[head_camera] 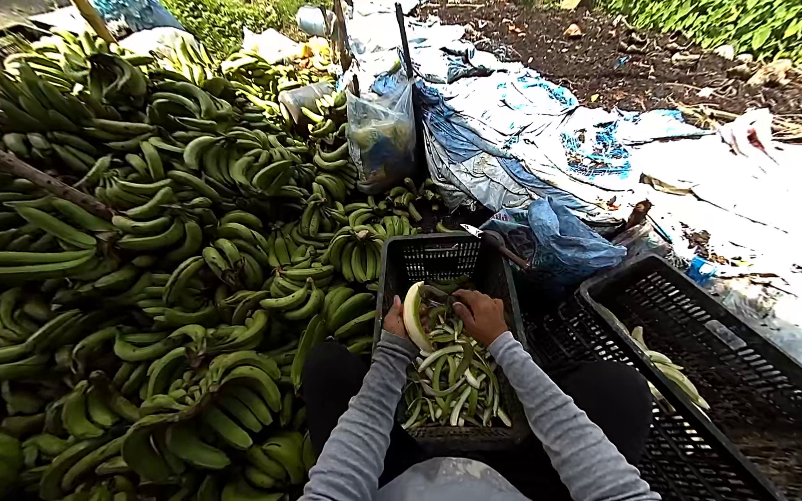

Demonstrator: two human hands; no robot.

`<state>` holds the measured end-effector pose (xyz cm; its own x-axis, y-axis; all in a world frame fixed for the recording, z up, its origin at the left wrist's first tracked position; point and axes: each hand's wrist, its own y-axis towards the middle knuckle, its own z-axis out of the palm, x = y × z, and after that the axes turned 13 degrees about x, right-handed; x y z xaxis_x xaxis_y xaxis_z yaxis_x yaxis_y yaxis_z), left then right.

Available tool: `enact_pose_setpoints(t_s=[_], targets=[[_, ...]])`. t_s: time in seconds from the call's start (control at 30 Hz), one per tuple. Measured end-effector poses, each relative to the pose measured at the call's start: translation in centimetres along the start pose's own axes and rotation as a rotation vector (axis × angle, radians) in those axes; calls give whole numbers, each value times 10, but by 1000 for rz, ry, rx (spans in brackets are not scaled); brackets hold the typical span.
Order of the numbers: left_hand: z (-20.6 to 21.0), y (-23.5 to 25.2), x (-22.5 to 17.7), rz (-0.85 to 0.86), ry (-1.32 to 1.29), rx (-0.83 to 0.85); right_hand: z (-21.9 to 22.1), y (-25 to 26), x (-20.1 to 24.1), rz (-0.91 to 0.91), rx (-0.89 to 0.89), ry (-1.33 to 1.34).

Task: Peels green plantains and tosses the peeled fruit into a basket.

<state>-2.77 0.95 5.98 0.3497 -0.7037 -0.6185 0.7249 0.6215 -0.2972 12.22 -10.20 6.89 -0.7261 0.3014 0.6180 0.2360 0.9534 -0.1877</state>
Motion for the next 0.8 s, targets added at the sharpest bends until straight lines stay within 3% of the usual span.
enact_pose_setpoints(t_s=[0.07,0.13,0.2,0.23,0.3,0.33,0.43,0.5,0.57,0.67,0.73,0.8], targets=[[-2,8,-8,-80,-73,-49,35,-11,-21,-304,-128,14],[0,14,-11,-145,25,-110,50,-11,-23,-387,-172,10],[6,11,-7,-105,191,-164,45,-1,-10,-230,-159,-37],[6,10,-2,-68,220,-175,37,8,-1,-45,-92,-56],[4,11,9,-76,253,-215,21,29,5,396,203,-74],[-1,14,14,-111,306,-269,21,37,-2,534,387,-106],[-38,33,30,-328,682,-482,63,22,-29,659,912,-370],[-52,52,50,-602,1002,-493,91,0,-35,663,1081,-432],[-25,64,72,-715,1096,-386,108,-11,-40,667,1127,-393],[72,52,76,-559,837,105,111,-6,-49,654,1128,-274],[102,62,57,-497,832,388,73,-1,-43,625,1089,-146],[78,104,35,-379,1066,339,14,-2,-41,682,911,-31]])
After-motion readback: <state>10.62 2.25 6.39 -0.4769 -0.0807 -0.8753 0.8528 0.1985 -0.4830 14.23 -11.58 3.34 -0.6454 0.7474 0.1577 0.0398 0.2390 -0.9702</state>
